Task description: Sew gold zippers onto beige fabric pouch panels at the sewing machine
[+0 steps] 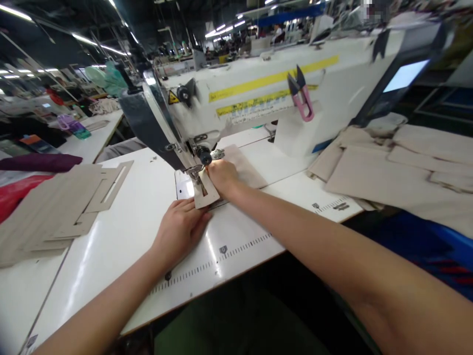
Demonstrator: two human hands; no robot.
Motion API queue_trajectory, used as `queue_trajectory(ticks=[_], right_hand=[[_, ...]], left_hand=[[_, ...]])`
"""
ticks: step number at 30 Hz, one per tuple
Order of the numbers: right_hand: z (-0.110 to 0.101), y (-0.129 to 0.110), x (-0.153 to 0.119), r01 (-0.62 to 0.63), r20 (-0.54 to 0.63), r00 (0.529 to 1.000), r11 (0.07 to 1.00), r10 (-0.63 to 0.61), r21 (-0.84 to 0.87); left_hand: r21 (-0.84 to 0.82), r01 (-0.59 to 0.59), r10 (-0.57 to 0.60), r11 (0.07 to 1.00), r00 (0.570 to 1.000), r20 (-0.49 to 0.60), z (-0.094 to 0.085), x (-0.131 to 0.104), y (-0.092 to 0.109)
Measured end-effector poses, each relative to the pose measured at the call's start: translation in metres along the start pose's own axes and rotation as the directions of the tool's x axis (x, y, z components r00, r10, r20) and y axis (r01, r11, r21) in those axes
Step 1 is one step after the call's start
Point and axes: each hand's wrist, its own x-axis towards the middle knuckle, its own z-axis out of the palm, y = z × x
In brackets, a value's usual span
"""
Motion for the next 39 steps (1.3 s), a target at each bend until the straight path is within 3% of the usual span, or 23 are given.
queue_trajectory(ticks=[2, 5, 6, 8, 11, 14, 19, 28, 39], right_hand=[[-0.003, 0.001, -0.014, 0.047, -0.024, 0.999, 0.998, -0.046, 0.041], [-0.007, 0.006, -0.049, 0.220, -0.074, 0.974, 0.970, -0.213, 0.105], [-0.007, 0.008, -0.061, 0.330, -0.144, 0.940, 0.933, -0.311, 0.141], [-0.007, 0.011, -0.081, 0.434, -0.224, 0.890, 0.888, -0.398, 0.149], [-0.006, 0.011, -0.095, 0.482, -0.252, 0.859, 0.870, -0.446, 0.102], [-0.006, 0.009, -0.095, 0.487, -0.243, 0.855, 0.871, -0.459, 0.066], [-0.008, 0.007, -0.093, 0.457, -0.227, 0.872, 0.887, -0.433, 0.065], [-0.013, 0.006, -0.082, 0.425, -0.175, 0.897, 0.901, -0.407, 0.081], [-0.002, 0.011, -0.053, 0.446, -0.227, 0.881, 0.889, -0.415, 0.103]], left_hand=[[0.015, 0.006, -0.006, 1.000, 0.999, -0.034, -0.003, -0.006, 0.003], [0.071, 0.032, -0.021, 0.997, 0.988, -0.150, -0.008, -0.016, 0.007], [0.089, 0.061, -0.043, 0.994, 0.980, -0.192, -0.010, -0.018, 0.007], [0.106, 0.119, -0.091, 0.987, 0.966, -0.240, -0.012, -0.019, 0.004], [0.070, 0.047, -0.034, 0.996, 0.984, -0.175, -0.012, -0.015, -0.006], [0.042, -0.113, 0.116, 0.993, 0.988, -0.098, -0.009, -0.013, -0.016], [0.147, -0.206, 0.221, 0.967, 0.971, -0.095, -0.007, -0.012, -0.020], [0.213, -0.254, 0.281, 0.943, 0.954, -0.106, -0.011, 0.002, -0.029], [0.271, -0.229, 0.276, 0.935, 0.949, -0.154, 0.005, 0.017, -0.050]])
